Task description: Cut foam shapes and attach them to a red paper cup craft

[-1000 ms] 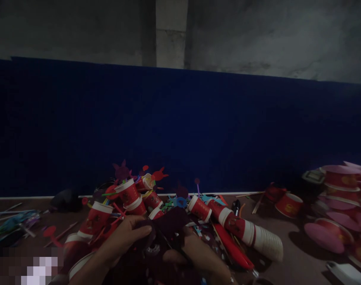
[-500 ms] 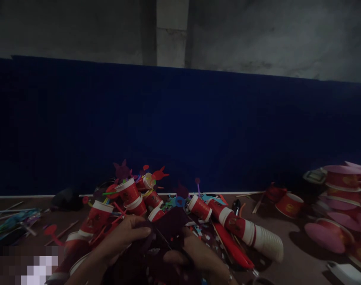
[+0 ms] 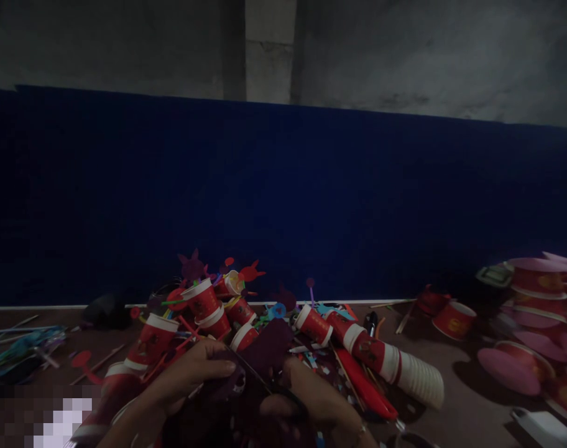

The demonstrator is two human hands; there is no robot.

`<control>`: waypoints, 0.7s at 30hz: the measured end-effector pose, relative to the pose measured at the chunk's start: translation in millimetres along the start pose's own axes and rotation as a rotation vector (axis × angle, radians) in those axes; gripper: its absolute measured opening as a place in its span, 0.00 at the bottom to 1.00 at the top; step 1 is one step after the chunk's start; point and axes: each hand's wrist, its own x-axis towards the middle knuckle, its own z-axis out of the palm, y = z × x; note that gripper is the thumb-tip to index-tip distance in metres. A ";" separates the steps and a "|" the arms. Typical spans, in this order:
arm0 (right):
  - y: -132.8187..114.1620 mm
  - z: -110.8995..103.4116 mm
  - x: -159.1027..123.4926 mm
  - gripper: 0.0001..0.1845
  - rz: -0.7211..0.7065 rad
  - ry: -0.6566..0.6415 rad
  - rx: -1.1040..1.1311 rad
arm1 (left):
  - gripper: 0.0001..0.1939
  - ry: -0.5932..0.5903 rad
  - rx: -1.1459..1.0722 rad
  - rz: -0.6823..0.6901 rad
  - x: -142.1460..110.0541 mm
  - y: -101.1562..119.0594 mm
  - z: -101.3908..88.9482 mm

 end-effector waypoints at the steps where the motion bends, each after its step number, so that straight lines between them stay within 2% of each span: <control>1: 0.7 -0.5 0.9 0.25 0.035 -0.012 0.023 | 0.10 -0.001 -0.001 -0.003 -0.2 -0.1 0.0; 6: 6.3 -0.5 3.8 0.26 0.047 0.004 0.095 | 0.11 0.007 -0.008 -0.034 1.0 -2.1 -2.1; 10: 2.3 -1.0 0.4 0.25 0.086 0.053 0.073 | 0.10 -0.061 0.033 -0.025 1.7 -1.6 -4.1; 16: -5.4 -9.1 -8.0 0.19 0.059 -0.033 -0.027 | 0.07 -0.138 0.063 -0.102 -3.2 3.6 -1.8; 21: -2.8 -13.3 -12.5 0.19 0.036 -0.050 -0.006 | 0.05 -0.207 0.022 -0.089 -9.9 8.1 2.6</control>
